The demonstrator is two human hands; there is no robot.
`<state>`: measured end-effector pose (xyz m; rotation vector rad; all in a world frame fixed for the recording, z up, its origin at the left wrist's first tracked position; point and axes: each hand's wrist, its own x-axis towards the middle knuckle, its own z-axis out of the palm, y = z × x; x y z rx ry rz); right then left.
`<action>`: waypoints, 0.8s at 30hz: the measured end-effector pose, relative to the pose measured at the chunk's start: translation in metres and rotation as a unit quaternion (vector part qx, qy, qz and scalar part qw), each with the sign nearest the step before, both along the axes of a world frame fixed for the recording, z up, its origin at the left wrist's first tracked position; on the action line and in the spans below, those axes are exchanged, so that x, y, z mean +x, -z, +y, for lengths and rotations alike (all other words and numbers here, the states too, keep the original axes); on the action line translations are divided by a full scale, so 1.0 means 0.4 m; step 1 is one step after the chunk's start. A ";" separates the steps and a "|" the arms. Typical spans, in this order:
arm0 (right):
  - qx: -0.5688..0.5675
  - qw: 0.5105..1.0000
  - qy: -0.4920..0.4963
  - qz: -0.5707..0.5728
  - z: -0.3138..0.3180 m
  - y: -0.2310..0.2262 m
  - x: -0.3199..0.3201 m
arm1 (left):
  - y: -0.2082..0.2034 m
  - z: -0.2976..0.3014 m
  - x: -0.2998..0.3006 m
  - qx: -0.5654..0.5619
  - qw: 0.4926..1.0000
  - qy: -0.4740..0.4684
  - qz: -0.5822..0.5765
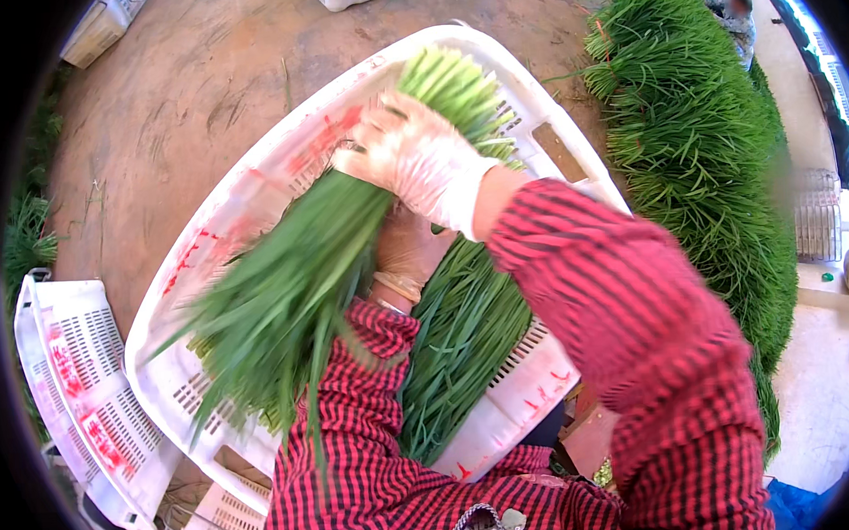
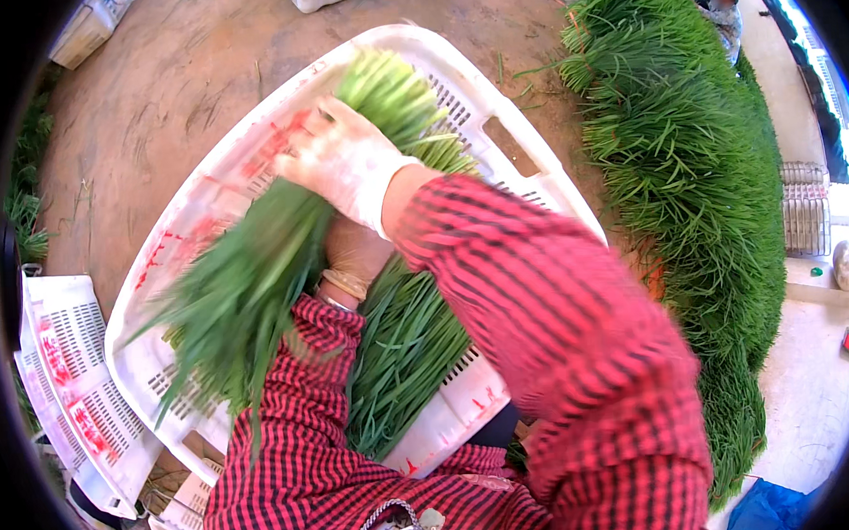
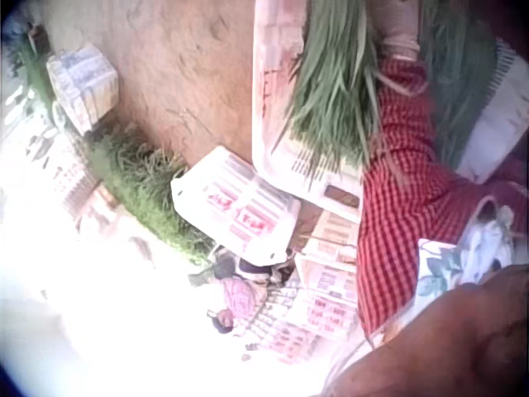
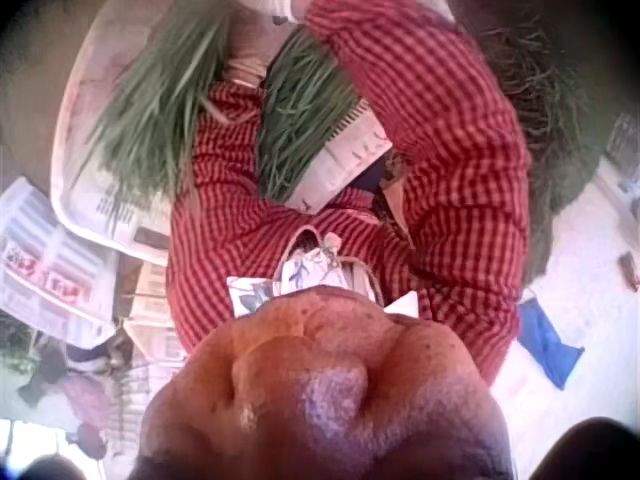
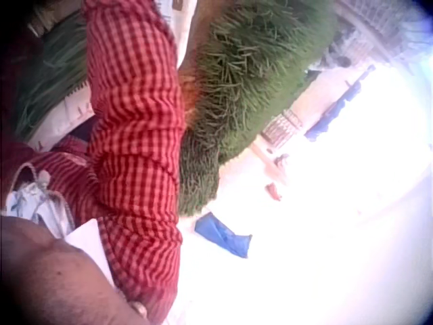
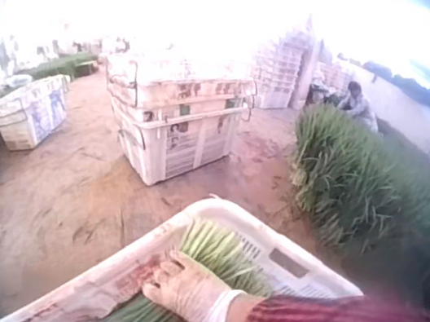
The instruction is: The person trims the root ends of bundles of chives using a knife, removes loose leaves by hand, and places the finished bundles into a plastic crate.
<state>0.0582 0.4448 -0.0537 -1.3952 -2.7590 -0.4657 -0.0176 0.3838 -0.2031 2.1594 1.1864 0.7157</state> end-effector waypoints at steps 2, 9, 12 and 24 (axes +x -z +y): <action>-0.158 0.975 0.156 0.025 -0.024 0.130 0.041 | 0.007 -0.004 0.003 -0.097 0.995 0.001 0.025; -0.185 0.961 0.199 -0.043 0.025 0.128 0.017 | -0.053 -0.023 -0.005 -0.107 0.992 -0.054 -0.032; -0.219 0.923 0.311 -0.062 0.039 0.194 0.010 | -0.053 -0.048 0.012 -0.248 0.956 -0.080 -0.132; -0.099 0.906 0.280 0.302 -0.250 0.200 -0.030 | -0.204 0.010 -0.240 0.157 0.984 -0.049 0.068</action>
